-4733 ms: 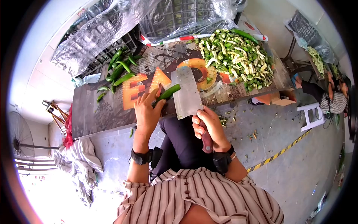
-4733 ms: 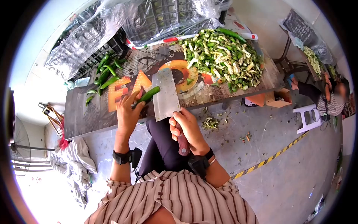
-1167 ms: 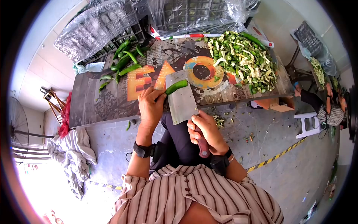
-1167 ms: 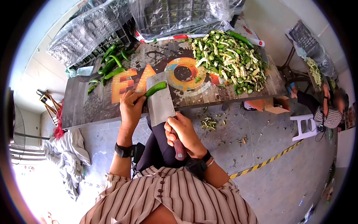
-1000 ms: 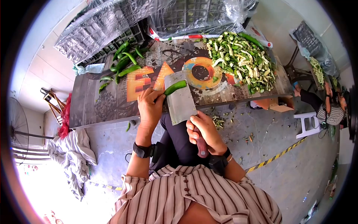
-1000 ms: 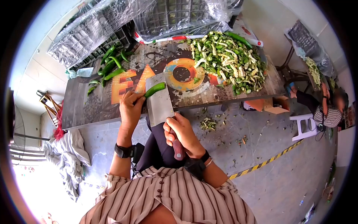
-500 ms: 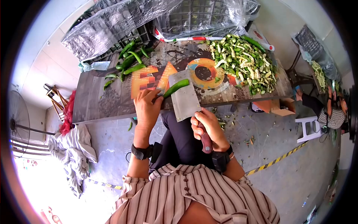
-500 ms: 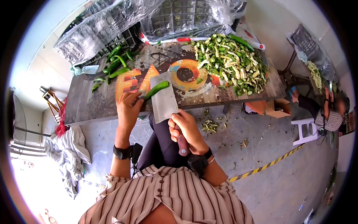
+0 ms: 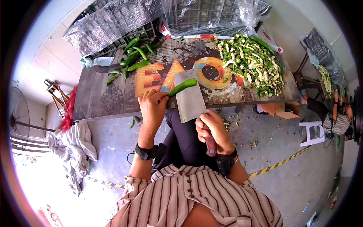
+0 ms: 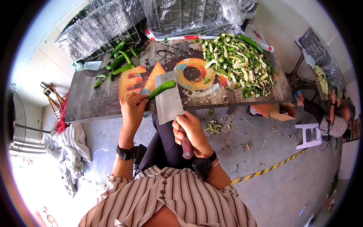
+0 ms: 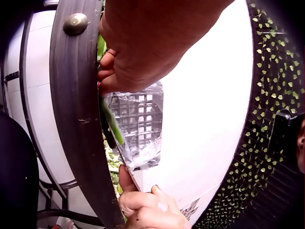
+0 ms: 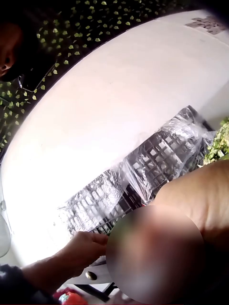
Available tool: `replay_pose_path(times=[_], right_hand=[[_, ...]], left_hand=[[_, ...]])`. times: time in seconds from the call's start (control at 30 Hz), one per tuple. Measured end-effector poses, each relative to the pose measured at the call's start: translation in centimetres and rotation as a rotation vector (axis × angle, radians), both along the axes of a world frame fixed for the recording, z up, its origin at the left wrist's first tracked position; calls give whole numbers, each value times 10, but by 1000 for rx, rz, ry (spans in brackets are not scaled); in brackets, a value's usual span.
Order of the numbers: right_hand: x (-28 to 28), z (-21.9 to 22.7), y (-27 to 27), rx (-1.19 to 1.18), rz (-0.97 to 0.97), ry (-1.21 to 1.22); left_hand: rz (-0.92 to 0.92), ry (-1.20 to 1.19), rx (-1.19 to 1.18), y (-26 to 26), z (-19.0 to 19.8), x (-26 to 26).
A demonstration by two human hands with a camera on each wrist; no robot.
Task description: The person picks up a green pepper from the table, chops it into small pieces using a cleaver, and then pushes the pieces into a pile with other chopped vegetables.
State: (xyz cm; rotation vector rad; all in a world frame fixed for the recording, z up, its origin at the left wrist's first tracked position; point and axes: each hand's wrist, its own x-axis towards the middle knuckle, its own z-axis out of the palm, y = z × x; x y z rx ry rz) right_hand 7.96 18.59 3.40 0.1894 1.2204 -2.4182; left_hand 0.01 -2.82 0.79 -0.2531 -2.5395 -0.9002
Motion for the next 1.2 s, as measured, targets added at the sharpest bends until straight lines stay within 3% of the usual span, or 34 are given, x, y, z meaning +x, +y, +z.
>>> replay_pose_path(times=[0.07,0.73,0.87,1.0,1.2], right_hand=[[0,0,0,13,5,2],[1,-9,-5,-36,72,16],[2,2,5,-43,-91,33],[5,12,28,9,-202,73],[14,16,45,18,-285,70]], left_hand=[[-5,114,-17,2,0,-1],[5,112,-24,2,1,-2],[21,30,-17,2,1,-1],[-9,101,-91,10,10,7],[-261,166,-119,25,36,10]])
